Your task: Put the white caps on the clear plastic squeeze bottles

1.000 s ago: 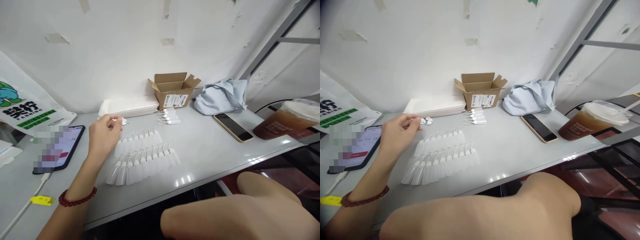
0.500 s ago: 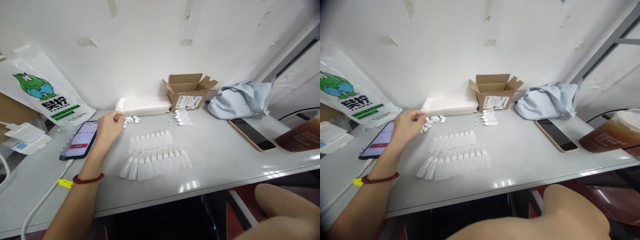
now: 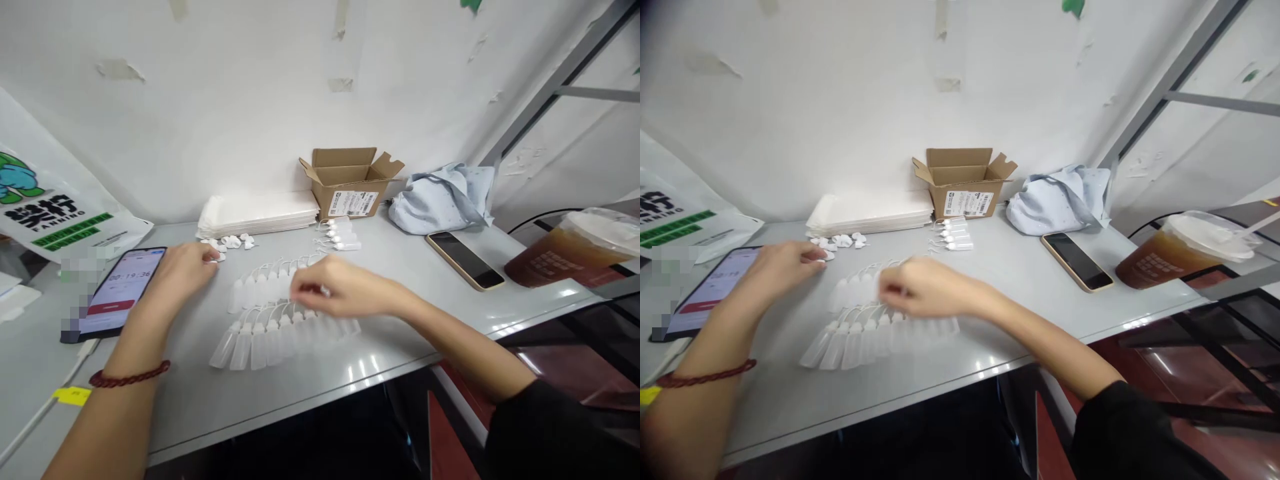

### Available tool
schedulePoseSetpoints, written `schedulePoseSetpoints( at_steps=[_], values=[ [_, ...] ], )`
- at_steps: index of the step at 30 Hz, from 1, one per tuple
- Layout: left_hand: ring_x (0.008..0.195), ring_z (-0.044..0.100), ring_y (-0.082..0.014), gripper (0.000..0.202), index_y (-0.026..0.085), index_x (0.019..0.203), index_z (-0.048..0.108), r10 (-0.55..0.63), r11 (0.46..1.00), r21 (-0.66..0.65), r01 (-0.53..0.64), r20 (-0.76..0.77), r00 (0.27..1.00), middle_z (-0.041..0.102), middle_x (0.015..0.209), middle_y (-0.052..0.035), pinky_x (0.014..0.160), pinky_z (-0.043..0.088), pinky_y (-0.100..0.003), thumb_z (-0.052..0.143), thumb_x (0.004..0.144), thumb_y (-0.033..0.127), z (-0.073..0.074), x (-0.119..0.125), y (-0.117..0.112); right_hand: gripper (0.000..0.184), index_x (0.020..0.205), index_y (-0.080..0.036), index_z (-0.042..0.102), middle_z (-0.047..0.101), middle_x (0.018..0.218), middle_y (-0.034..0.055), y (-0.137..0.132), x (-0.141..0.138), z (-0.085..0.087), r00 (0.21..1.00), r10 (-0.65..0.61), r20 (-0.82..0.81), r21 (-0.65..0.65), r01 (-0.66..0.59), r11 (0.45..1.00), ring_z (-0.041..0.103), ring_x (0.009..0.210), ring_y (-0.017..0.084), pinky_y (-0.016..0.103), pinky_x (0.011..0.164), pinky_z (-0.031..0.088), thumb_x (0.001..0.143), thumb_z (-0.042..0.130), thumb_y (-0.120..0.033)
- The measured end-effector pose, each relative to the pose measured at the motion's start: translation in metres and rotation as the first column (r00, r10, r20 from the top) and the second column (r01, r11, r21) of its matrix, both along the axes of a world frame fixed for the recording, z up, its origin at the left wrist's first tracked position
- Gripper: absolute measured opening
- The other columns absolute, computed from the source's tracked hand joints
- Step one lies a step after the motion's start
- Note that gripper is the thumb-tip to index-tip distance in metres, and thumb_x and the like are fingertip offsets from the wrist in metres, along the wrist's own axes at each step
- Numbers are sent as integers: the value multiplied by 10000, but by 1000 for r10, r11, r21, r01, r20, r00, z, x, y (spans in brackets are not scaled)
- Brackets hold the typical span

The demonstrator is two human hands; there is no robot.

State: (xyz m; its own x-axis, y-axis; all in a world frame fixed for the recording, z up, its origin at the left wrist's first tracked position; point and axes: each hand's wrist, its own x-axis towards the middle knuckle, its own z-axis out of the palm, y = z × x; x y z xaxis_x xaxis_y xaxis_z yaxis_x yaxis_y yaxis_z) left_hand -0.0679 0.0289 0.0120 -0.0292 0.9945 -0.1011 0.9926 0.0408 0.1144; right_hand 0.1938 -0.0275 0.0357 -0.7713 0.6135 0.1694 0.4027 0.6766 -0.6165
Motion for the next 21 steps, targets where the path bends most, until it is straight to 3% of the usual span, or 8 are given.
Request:
schedulePoseSetpoints(
  at_steps=[2,4,10,17,21],
  values=[
    [1006,606,-285,357,88,1073,643,-15,1000,-25,15,6,1000,682,1037,-149,904,399,-344,460,795,216,1,2,-1,153,679,-128,585,545,565,-20,26,12,-11,981,-193,-13,24,194,981,433,501,74,220,534,316,816,517,-130],
    [998,611,-283,363,84,1077,641,-22,999,-36,22,18,1000,682,1049,-152,888,406,-336,456,794,217,1,4,-2,177,630,-136,542,498,537,-34,38,23,-26,952,-304,15,2,304,953,405,494,68,217,532,304,804,532,-165],
    [999,608,-311,373,78,1062,653,-52,998,-43,53,19,998,685,1045,-166,838,423,-346,454,766,191,-3,8,-7,200,603,-146,505,502,545,-30,44,33,-55,923,-373,98,-71,380,922,407,496,69,212,512,280,780,562,-220],
    [913,635,-299,333,91,970,676,-116,990,87,112,43,992,709,931,-136,763,443,-323,442,743,157,-8,13,-9,229,590,-150,534,554,565,-6,47,23,-62,884,-441,158,-46,453,891,439,529,90,218,518,282,769,576,-287],
    [956,628,-308,392,95,1052,660,-94,979,192,76,89,992,702,979,-155,792,444,-335,397,784,206,-10,24,-10,255,517,-161,494,506,499,-16,48,18,-64,842,-505,189,-10,515,857,421,502,94,227,504,270,735,566,-271]
  ],
)
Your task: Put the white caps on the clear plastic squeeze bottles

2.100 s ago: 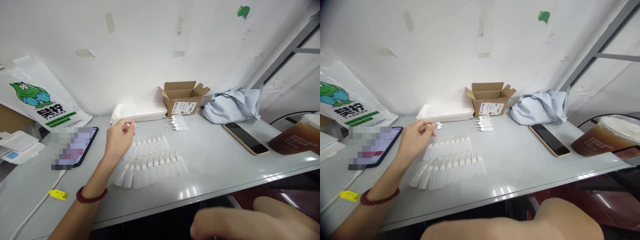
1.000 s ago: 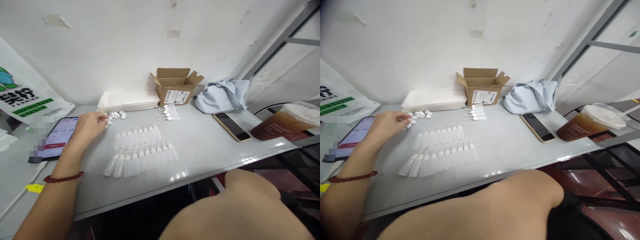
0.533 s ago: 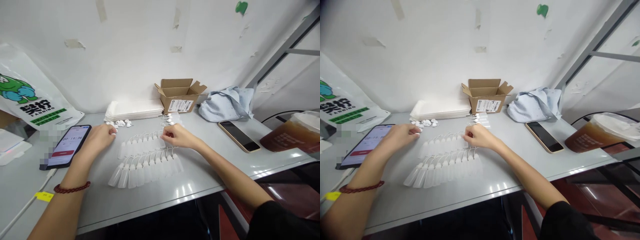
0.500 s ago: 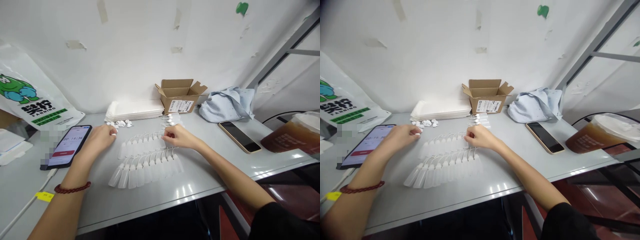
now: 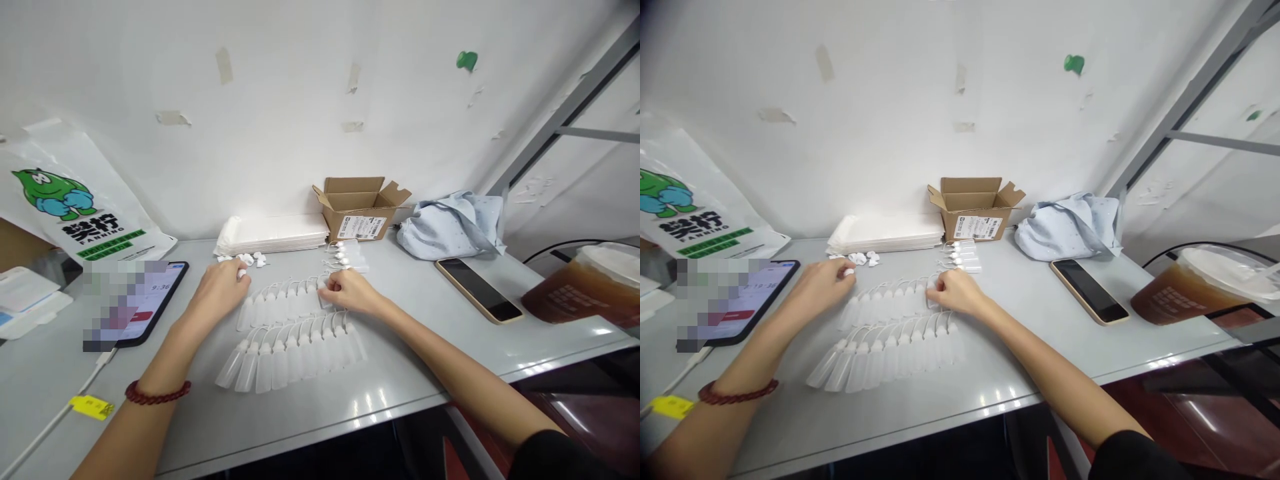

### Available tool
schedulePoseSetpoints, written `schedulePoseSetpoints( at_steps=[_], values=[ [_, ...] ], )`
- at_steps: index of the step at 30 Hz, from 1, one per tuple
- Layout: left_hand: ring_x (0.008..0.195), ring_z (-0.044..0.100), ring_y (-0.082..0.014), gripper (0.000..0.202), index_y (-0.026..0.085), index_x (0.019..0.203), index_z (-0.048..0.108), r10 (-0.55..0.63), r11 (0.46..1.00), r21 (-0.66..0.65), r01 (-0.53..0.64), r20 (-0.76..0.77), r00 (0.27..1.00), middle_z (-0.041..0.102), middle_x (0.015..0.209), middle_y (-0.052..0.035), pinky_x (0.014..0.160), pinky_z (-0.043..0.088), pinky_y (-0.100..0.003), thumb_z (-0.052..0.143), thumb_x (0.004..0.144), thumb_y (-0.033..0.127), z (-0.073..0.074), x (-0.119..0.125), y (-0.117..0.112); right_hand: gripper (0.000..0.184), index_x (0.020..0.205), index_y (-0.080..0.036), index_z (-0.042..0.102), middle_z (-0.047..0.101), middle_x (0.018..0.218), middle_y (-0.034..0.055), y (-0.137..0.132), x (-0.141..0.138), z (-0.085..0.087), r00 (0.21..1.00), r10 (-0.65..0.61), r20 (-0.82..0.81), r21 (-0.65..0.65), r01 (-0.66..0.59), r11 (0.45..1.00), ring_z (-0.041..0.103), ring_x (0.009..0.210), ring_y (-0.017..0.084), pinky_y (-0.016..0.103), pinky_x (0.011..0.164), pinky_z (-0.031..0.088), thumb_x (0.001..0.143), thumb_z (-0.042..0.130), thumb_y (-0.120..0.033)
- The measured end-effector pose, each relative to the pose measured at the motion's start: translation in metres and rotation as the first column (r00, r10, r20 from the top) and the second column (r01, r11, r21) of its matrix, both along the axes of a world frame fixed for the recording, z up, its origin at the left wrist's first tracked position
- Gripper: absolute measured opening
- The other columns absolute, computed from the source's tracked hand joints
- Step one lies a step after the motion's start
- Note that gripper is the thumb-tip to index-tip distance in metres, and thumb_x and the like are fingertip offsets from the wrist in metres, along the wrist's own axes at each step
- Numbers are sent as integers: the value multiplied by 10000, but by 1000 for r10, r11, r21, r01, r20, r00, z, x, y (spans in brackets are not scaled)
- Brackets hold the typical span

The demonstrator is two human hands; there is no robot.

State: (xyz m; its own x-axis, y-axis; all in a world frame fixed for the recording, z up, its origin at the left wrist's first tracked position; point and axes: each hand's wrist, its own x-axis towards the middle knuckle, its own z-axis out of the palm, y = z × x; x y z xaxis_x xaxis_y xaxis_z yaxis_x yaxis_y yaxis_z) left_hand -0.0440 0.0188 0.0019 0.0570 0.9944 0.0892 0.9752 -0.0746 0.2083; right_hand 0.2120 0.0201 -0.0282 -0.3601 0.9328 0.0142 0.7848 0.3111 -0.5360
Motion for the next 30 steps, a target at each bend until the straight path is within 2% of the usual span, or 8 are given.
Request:
schedulePoseSetpoints(
  at_steps=[5,9,12,15,18,22,26,30],
  values=[
    [949,623,-286,434,102,1093,657,-44,996,79,36,97,994,693,1018,-126,850,441,-352,371,793,232,3,23,-10,261,484,-175,427,456,461,-25,-1,-3,-4,999,-53,-6,33,53,998,395,476,93,232,480,257,693,563,-250],
    [858,624,-244,427,138,1096,662,-111,993,68,97,240,964,676,1057,-93,814,463,-342,378,805,270,3,36,-19,198,574,-181,435,474,514,-34,-4,-1,-4,983,-98,-155,111,116,987,405,484,85,213,474,286,702,567,-254],
    [819,614,-215,406,155,1094,662,-136,991,64,120,376,916,659,1085,-76,786,476,-330,400,820,301,2,42,-26,175,665,-179,473,482,542,-40,-9,2,-2,959,-42,-281,254,117,960,431,485,83,204,482,334,744,572,-301],
    [902,615,-210,362,188,1077,670,-145,988,42,146,546,825,649,1137,-54,805,478,-322,452,827,331,5,48,-32,150,771,-175,508,532,602,-24,-16,2,-1,942,87,-325,468,80,880,467,497,85,204,486,382,805,555,-313],
    [1011,607,-204,330,227,1095,653,-109,984,-16,176,728,676,672,1122,-31,854,472,-308,526,816,349,11,52,-37,106,861,-173,515,584,674,1,-22,-1,-3,933,202,-299,644,41,764,502,519,85,197,477,419,848,541,-275],
    [884,647,-186,251,212,988,652,-39,981,-70,183,846,532,717,933,-25,815,494,-301,588,790,352,20,57,-42,108,920,-169,508,600,691,12,-27,-6,-4,938,267,-222,766,-2,643,538,557,99,200,482,447,850,558,-235],
    [826,650,-177,198,204,890,669,-62,976,-46,211,875,480,712,874,-23,801,497,-298,602,777,351,23,59,-44,109,934,-177,508,609,719,22,-29,-7,-5,950,260,-176,747,-43,663,567,596,112,220,509,463,867,535,-259],
    [822,650,-191,222,211,914,676,-57,980,-43,192,872,486,705,852,-26,791,498,-317,604,770,362,21,58,-44,127,947,-181,507,601,720,18,-28,-7,-6,948,239,-209,714,-19,700,565,600,111,224,523,467,871,539,-277]
  ],
)
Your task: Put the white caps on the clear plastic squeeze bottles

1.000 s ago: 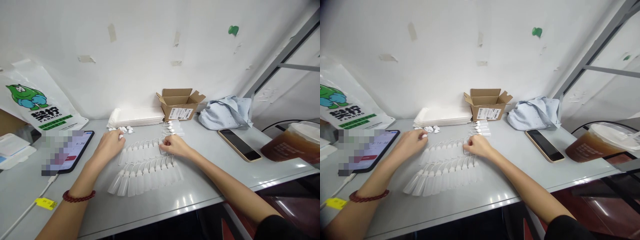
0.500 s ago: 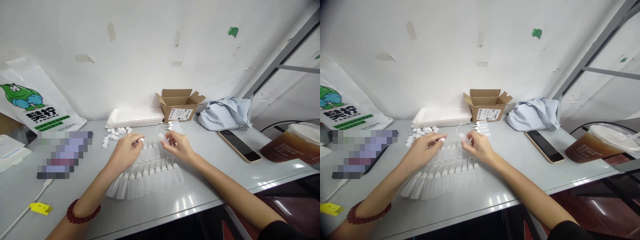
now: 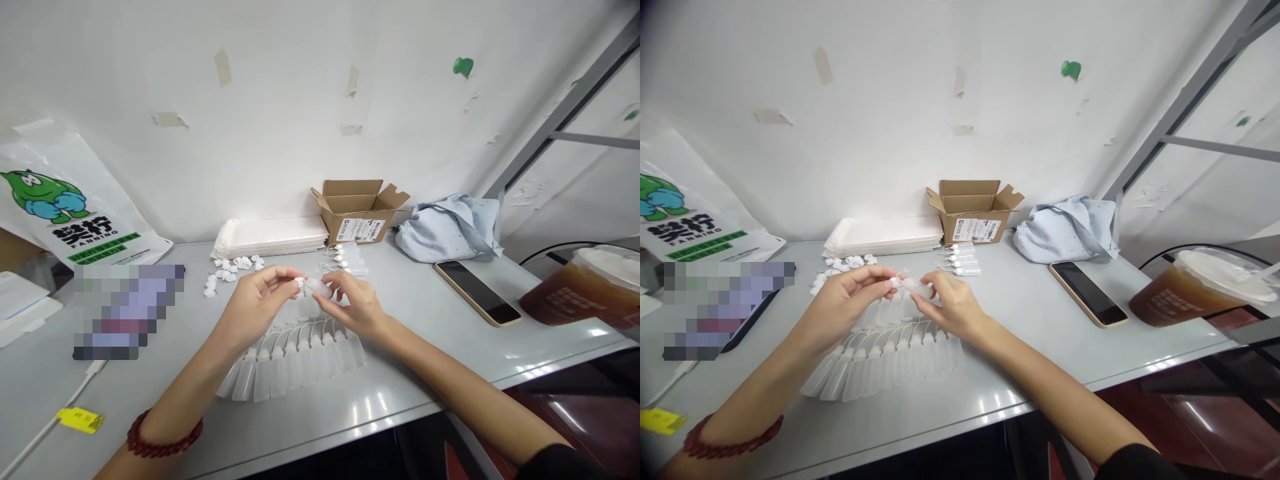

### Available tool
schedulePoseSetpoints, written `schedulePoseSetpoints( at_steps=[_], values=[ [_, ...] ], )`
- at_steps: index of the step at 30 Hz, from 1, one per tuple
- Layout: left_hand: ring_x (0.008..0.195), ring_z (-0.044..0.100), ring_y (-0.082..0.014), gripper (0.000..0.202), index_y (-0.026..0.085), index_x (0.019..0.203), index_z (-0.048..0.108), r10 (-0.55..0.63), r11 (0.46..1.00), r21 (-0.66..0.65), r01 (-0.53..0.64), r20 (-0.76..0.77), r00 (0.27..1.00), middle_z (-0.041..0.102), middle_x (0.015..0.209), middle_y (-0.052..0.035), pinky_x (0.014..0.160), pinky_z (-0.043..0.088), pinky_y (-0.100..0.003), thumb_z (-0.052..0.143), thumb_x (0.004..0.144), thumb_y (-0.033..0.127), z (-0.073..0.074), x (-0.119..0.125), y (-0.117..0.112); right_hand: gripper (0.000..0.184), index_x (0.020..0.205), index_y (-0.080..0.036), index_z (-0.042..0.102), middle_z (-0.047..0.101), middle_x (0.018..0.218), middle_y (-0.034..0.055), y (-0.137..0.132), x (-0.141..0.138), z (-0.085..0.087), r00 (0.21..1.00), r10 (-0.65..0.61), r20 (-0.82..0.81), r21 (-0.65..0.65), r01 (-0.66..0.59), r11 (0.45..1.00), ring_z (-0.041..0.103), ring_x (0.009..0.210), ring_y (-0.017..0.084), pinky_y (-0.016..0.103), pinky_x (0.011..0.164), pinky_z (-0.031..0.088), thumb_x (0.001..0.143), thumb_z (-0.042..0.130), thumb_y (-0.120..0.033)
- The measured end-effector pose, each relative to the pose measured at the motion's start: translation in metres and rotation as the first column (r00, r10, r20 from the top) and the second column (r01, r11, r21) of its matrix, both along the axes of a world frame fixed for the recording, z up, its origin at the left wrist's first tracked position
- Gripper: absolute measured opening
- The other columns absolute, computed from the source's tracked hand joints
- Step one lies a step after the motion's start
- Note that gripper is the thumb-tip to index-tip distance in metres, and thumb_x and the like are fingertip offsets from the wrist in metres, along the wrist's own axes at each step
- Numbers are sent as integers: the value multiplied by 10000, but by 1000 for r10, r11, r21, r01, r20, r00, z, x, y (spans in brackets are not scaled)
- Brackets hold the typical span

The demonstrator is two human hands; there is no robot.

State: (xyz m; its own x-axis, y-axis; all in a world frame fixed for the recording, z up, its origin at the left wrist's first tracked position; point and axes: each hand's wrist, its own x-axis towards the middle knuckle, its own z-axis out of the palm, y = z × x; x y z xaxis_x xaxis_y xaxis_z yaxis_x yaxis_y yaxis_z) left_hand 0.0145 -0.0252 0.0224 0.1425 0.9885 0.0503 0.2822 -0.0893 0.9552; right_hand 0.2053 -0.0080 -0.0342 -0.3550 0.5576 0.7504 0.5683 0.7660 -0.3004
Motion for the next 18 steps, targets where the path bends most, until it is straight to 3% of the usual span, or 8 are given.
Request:
schedulePoseSetpoints(
  at_steps=[4,11,18],
  values=[
    [811,647,-190,205,216,906,673,15,1000,-28,-15,-1,1000,679,755,-8,790,494,-320,600,772,352,-1,0,-1,150,945,-177,501,607,767,23,1,0,-2,999,-7,-32,-52,6,999,547,563,94,222,522,464,870,558,-293],
    [764,643,-174,230,187,875,626,18,998,-56,-13,83,996,671,824,-21,782,503,-331,661,733,363,0,5,-3,179,878,-177,493,574,775,15,3,0,-4,996,-46,-70,-95,39,995,476,505,73,216,494,441,851,596,-321],
    [761,642,-164,247,186,858,565,52,998,-30,-48,150,987,671,847,-27,772,505,-324,667,737,376,-8,5,0,143,906,-177,512,552,854,46,2,-3,-5,998,3,-65,-75,-8,997,454,532,83,221,483,446,850,593,-281]
  ],
)
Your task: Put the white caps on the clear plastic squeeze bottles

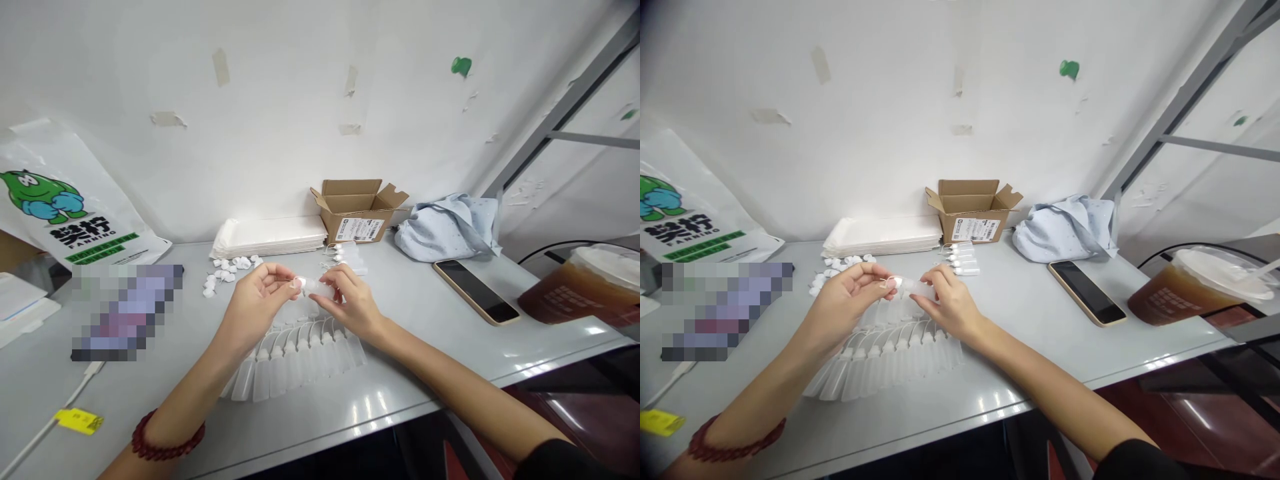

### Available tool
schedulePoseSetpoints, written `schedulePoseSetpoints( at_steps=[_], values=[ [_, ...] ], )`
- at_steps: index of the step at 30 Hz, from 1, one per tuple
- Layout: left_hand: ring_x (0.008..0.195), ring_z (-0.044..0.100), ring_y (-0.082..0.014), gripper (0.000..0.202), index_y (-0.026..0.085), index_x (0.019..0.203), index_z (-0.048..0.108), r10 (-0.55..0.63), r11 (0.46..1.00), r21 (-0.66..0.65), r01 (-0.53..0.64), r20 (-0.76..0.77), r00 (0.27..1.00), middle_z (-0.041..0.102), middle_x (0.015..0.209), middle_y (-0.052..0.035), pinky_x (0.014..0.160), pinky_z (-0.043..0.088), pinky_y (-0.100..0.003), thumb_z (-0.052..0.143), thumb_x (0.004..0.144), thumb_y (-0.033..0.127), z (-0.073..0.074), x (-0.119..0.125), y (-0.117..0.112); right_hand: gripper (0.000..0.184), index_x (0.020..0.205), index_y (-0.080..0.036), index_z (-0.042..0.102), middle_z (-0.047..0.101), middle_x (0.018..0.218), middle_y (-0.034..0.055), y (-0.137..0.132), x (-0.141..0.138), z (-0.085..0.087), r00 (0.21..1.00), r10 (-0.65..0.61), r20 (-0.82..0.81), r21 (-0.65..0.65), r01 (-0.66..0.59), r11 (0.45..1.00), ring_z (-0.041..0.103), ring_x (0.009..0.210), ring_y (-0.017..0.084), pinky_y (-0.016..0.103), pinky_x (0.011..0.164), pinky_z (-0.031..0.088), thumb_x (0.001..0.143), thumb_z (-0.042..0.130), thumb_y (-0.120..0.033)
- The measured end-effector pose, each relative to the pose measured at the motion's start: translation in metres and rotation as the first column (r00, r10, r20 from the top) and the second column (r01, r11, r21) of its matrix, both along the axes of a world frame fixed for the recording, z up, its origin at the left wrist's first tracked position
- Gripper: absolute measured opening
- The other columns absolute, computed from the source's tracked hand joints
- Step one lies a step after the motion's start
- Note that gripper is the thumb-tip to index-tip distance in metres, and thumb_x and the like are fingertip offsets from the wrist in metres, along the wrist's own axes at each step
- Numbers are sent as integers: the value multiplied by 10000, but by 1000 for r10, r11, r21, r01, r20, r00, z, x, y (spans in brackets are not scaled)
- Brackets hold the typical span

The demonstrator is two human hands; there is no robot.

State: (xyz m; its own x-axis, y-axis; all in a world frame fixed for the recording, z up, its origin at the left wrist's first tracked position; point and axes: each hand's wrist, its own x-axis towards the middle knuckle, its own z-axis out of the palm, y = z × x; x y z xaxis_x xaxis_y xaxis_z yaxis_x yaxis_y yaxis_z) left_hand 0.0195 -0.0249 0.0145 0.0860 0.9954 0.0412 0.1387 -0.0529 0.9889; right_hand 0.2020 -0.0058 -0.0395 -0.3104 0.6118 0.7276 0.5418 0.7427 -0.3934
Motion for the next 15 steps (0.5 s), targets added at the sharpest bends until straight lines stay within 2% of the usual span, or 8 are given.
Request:
schedulePoseSetpoints(
  at_steps=[8,15],
  values=[
    [802,643,-179,249,184,840,579,-42,999,-20,40,-64,997,666,824,-30,786,512,-333,679,720,378,0,2,-2,103,950,-186,544,542,882,71,-1,2,-2,998,-18,56,70,14,997,546,693,143,248,551,465,857,562,-228],
    [889,629,-183,250,182,848,567,-58,998,20,59,-49,997,660,876,-35,818,507,-322,694,709,347,-2,1,0,114,920,-166,560,547,865,75,-2,3,0,998,-17,59,103,11,995,531,643,124,234,522,458,858,571,-261]
  ],
)
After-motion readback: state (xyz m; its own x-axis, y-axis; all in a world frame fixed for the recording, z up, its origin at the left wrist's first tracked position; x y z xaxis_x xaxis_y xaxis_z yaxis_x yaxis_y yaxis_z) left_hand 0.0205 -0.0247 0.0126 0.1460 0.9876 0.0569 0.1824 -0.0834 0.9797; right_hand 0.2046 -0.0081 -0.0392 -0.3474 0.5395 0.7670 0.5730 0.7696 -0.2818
